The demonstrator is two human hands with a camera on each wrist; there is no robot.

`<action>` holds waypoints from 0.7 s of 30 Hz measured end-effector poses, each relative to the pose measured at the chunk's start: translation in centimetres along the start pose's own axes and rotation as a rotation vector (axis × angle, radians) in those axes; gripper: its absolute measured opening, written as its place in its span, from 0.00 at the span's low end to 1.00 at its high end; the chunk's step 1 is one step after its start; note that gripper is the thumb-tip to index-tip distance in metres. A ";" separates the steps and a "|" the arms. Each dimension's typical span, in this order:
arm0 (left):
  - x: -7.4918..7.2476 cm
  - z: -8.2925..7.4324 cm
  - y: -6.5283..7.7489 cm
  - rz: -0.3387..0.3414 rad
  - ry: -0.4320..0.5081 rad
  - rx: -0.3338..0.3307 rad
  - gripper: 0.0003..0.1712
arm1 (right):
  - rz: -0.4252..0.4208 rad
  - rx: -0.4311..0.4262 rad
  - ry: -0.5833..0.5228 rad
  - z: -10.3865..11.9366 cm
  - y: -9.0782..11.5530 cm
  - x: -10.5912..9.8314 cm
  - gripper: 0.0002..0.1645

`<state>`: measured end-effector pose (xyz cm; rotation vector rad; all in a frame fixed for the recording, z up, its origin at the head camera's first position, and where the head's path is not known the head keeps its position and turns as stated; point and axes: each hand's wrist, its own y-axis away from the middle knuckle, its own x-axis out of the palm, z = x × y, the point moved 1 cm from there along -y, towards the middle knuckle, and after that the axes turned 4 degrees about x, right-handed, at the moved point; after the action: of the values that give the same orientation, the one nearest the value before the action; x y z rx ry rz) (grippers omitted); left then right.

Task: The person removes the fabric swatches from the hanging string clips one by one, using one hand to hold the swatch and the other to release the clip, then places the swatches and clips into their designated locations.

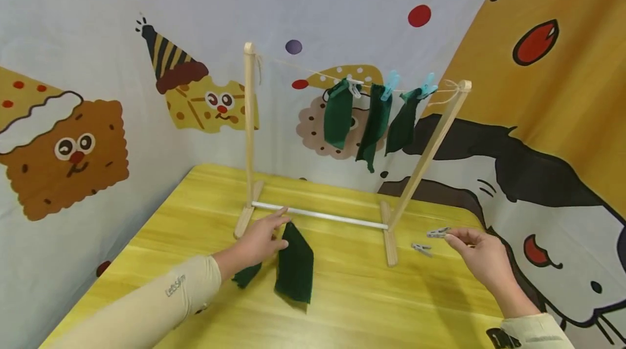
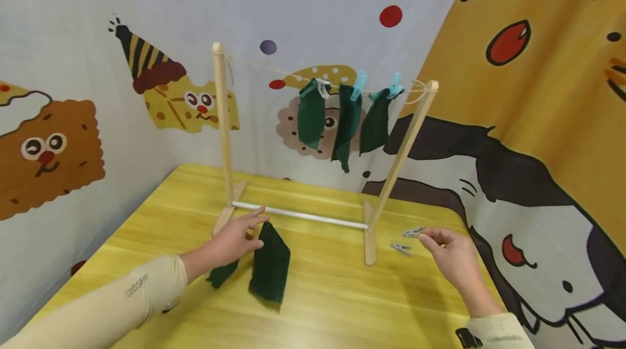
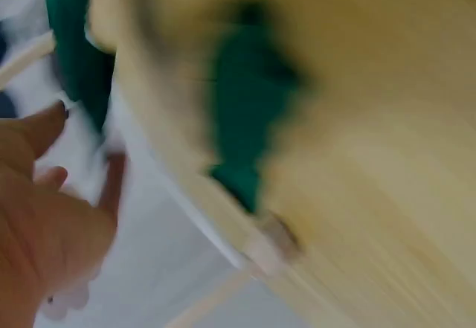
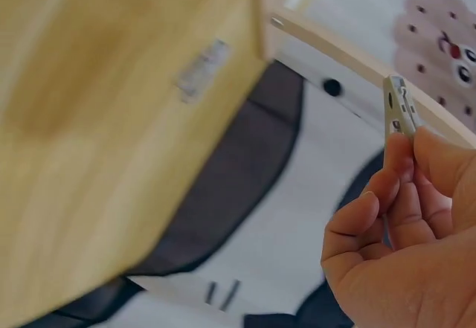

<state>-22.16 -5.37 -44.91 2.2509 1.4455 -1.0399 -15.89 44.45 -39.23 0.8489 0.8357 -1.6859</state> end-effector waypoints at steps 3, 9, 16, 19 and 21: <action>1.5 2.0 0.5 -0.007 -0.258 0.086 0.29 | 0.064 0.028 0.001 -0.9 0.2 1.3 0.27; 2.3 2.2 2.2 0.121 -0.591 0.238 0.32 | 0.143 0.081 -0.018 -1.9 -0.4 4.2 0.27; 1.8 2.0 2.8 0.188 -0.693 0.214 0.34 | 0.109 0.086 -0.004 -3.5 -1.4 7.0 0.15; 1.9 2.2 2.6 0.194 -0.695 0.220 0.35 | 0.100 0.078 0.046 -4.7 -1.4 7.5 0.12; 2.0 2.3 2.4 0.190 -0.696 0.232 0.35 | 0.097 0.074 0.069 -5.3 -1.4 7.7 0.11</action>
<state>-20.56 -6.46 -48.32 1.8104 0.8340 -1.7552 -18.23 45.61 -48.34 0.9882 0.7703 -1.6179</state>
